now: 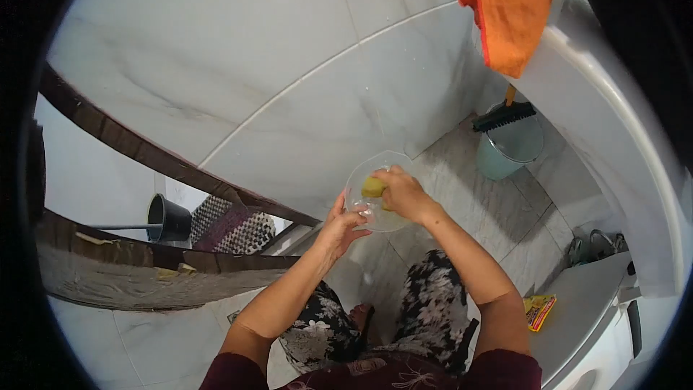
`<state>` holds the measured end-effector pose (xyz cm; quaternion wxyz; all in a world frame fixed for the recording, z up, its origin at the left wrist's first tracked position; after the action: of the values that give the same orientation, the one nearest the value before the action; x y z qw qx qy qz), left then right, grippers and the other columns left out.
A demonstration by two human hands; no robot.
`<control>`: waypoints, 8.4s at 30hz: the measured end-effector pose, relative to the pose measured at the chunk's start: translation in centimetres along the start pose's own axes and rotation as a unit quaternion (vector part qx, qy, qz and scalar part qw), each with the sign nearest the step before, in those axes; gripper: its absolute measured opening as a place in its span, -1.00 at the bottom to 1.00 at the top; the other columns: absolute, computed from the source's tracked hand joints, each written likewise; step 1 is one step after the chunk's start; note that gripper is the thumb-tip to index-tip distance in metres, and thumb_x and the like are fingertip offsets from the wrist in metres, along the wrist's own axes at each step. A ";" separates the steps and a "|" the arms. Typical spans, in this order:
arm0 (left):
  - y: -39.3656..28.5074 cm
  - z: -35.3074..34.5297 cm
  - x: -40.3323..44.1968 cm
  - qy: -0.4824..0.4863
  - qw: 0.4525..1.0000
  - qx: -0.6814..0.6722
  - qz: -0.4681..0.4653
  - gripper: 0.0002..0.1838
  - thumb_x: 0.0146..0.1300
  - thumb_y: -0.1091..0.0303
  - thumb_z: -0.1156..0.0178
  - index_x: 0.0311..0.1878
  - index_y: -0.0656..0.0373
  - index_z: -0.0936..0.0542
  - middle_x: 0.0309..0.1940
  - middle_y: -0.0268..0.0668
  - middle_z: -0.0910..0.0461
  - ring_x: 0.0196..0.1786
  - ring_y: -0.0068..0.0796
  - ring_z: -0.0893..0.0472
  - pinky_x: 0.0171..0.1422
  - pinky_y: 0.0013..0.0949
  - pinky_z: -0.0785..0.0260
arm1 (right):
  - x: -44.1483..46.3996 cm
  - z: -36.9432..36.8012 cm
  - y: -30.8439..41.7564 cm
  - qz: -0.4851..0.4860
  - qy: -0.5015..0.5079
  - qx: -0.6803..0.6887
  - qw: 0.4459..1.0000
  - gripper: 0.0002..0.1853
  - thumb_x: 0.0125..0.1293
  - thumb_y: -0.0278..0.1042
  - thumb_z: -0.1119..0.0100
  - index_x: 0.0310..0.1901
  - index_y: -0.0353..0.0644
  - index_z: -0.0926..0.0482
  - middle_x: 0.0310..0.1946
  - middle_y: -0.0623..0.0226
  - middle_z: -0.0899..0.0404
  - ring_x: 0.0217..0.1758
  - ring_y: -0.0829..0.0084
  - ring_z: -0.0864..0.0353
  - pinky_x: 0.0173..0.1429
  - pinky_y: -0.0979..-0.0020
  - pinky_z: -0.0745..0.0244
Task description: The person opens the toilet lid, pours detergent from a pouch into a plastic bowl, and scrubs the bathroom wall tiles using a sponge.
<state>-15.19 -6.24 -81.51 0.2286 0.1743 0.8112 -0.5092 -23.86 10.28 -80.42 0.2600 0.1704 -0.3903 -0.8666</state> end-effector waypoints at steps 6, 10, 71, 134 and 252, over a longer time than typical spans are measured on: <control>-1.3 1.3 -1.1 0.061 0.998 -0.010 0.034 -0.10 0.00 0.51 -0.08 0.40 -0.16 0.10 0.05 -0.11 -0.30 -0.05 -0.28 -0.50 -0.05 -0.09 -0.39 | 0.3 0.0 3.2 0.012 -0.035 -0.072 0.997 -0.73 0.14 -0.49 0.04 -0.09 -0.27 -0.38 -0.18 -0.12 -0.37 -0.07 -0.07 -0.42 -0.01 0.16 -0.37; -1.9 2.0 -1.4 0.035 0.999 -0.001 0.017 -0.13 0.00 0.50 -0.08 0.40 -0.12 0.06 0.03 -0.14 -0.33 -0.05 -0.25 -0.51 -0.06 -0.10 -0.41 | 0.9 -1.3 4.2 0.114 -0.056 -0.085 0.988 -0.77 0.13 -0.53 0.05 -0.14 -0.29 -0.38 -0.26 -0.06 -0.42 -0.12 -0.06 -0.46 -0.04 0.15 -0.38; -1.9 4.2 -5.7 0.020 0.996 -0.081 -0.010 -0.15 -0.05 0.64 0.01 0.38 -0.04 -0.02 0.03 -0.10 -0.40 -0.02 -0.17 -0.56 -0.07 -0.18 -0.50 | 16.1 3.2 -10.3 -0.181 -0.533 0.421 0.711 -0.65 0.24 -0.54 0.04 0.09 -0.26 -0.38 -0.13 0.30 -0.25 -0.06 0.40 -0.29 0.05 0.45 -0.28; -1.9 3.9 -2.9 0.023 0.993 -0.116 0.011 -0.08 -0.07 0.64 0.00 0.41 -0.05 0.10 0.05 -0.08 -0.39 0.09 -0.04 -0.47 0.01 -0.16 -0.44 | 18.0 23.4 -6.7 0.059 -0.751 0.134 0.643 -0.59 0.19 -0.52 -0.07 0.08 -0.38 -0.29 0.00 0.05 -0.33 0.05 0.23 -0.36 0.15 0.31 -0.29; 1.8 5.9 0.7 -0.022 0.995 -0.095 0.026 -0.09 -0.06 0.48 -0.07 0.41 -0.18 0.06 0.12 -0.06 -0.32 0.06 -0.11 -0.44 0.00 0.05 -0.34 | 14.1 5.2 0.5 -0.028 -0.626 0.401 0.668 -0.51 0.07 -0.65 -0.12 0.07 -0.17 -0.29 -0.10 0.20 -0.36 -0.03 0.36 -0.40 0.05 0.39 -0.36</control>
<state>-13.66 -10.81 -85.47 0.2750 0.1622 0.8457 -0.4276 -37.65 4.87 -78.03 -0.1637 -0.3136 -0.7662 -0.5364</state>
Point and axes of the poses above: each hand's wrist, its own x-axis towards the middle knuckle, its own z-axis out of the back of the hand, y = z × x, the point moved 1 cm from there along x, towards the middle knuckle
